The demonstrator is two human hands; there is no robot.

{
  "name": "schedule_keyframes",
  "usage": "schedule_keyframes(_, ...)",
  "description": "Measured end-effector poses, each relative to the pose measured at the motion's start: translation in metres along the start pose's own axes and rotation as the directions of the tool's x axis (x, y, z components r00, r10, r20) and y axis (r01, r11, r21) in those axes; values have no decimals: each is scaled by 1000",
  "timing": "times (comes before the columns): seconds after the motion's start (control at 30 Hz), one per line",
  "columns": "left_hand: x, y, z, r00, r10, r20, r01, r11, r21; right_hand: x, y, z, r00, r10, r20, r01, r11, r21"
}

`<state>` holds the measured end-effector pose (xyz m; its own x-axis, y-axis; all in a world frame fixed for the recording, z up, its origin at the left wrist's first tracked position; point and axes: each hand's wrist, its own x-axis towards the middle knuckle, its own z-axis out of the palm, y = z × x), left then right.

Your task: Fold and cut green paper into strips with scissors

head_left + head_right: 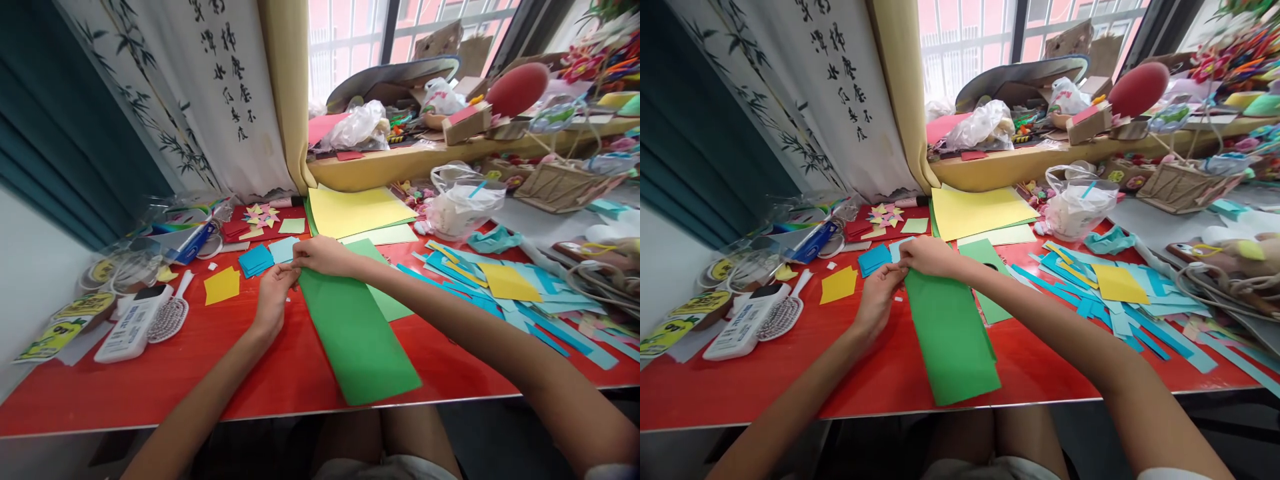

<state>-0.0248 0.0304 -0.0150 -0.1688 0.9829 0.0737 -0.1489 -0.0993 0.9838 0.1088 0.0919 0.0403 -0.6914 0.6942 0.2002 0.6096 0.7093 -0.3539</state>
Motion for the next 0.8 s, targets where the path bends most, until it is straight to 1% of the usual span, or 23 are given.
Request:
schedule_keyframes(0.07,0,-1,1,1000,10,-24,-12,999,-48,1,0,-1,999,-4,-38,3,1000,-27)
schedule_keyframes(0.13,0,-2,1,999,26,-46,-30,996,-83,4,0,-4,994,-5,-105,0,999,-42)
schedule_keyframes(0.23,-2,-2,3,997,52,-55,-56,995,-77,13,4,-12,973,8,-231,-17,999,-35)
schedule_keyframes(0.3,-4,-2,4,997,64,-44,-66,996,-52,20,7,-20,957,19,-290,-28,999,-29)
schedule_keyframes(0.43,-7,-2,7,997,82,-9,-82,997,3,28,10,-39,935,28,-354,-42,999,-32)
schedule_keyframes(0.57,-10,-3,8,995,92,27,-93,995,22,31,9,-55,909,55,-413,-83,995,-51)
schedule_keyframes(0.7,-13,-4,9,994,79,69,-82,996,38,33,8,-68,894,81,-441,-126,989,-73)
schedule_keyframes(0.8,-14,-6,10,993,68,97,-74,996,57,32,9,-76,891,67,-450,-121,988,-91)
